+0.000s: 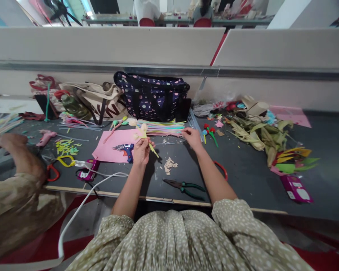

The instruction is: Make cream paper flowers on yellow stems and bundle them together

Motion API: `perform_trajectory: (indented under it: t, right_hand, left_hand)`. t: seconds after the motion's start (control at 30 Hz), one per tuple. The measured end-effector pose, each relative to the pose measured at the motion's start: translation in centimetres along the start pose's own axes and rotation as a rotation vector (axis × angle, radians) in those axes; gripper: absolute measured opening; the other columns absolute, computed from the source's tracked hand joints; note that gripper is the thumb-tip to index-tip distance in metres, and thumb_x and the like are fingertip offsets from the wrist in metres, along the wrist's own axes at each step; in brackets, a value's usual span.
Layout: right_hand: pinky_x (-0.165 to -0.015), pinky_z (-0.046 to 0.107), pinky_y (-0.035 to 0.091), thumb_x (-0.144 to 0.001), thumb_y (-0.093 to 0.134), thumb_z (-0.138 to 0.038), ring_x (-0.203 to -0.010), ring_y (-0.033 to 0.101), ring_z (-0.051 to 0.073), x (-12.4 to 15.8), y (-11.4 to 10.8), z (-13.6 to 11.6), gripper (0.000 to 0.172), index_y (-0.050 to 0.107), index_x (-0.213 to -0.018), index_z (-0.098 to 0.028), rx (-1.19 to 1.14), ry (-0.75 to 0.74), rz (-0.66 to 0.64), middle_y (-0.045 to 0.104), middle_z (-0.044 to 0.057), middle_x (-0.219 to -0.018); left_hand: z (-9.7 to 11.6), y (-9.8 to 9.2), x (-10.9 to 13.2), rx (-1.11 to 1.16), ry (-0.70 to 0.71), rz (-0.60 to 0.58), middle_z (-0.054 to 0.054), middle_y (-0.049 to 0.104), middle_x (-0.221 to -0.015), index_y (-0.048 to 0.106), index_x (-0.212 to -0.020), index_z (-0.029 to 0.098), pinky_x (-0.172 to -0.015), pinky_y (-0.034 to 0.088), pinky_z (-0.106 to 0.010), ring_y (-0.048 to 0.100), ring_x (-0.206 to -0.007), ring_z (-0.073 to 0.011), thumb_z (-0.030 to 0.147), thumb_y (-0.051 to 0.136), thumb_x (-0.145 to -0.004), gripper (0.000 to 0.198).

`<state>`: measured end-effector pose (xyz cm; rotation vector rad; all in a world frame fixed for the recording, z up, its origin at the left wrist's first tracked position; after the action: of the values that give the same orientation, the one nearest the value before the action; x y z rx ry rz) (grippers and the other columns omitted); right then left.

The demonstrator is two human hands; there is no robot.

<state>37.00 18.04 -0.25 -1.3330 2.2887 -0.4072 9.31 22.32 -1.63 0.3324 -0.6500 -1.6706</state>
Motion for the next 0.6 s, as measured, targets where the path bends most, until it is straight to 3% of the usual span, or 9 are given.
perform_trajectory:
  t: [0.17,0.4,0.6]
  right_hand:
    - [-0.070,0.028,0.043,-0.081,0.053,-0.026,-0.078,0.062,0.019,-4.9,-0.4,0.4,0.023,0.073,-0.090,-0.019,0.427,0.068,0.036,0.072,0.007,-0.086]
    - [-0.078,0.035,0.045,-0.086,0.049,-0.024,-0.095,0.063,0.027,-8.0,-0.8,2.8,0.029,0.072,-0.099,-0.013,0.623,0.224,0.045,0.070,0.019,-0.103]
    - [-0.084,0.030,0.045,-0.087,0.049,-0.025,-0.104,0.062,0.025,-8.9,2.5,1.4,0.028,0.072,-0.103,-0.021,0.697,0.138,-0.096,0.070,0.013,-0.109]
  left_hand:
    - [-0.4,-1.0,0.7,-0.010,-0.013,0.015,0.002,0.063,-0.063,0.066,-0.075,0.015,-0.060,0.056,-0.023,0.064,-0.060,-0.0106,0.036,0.085,-0.056,0.034]
    - [-0.8,-1.5,1.0,-0.015,-0.029,0.025,0.002,0.062,-0.062,0.066,-0.076,0.013,-0.057,0.056,-0.023,0.062,-0.057,-0.0099,0.036,0.085,-0.056,0.035]
    - [-0.9,-1.1,1.4,-0.009,-0.035,0.017,0.001,0.063,-0.062,0.066,-0.078,0.012,-0.057,0.055,-0.023,0.063,-0.057,-0.0105,0.035,0.086,-0.055,0.038]
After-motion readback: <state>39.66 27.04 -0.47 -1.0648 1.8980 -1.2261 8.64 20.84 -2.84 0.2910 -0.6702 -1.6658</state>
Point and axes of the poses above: each hand's wrist, its own x-axis away from the middle knuckle, its own y-axis out of the palm, z = x × y, the point moved 9 cm from there along -x, towards the middle knuckle
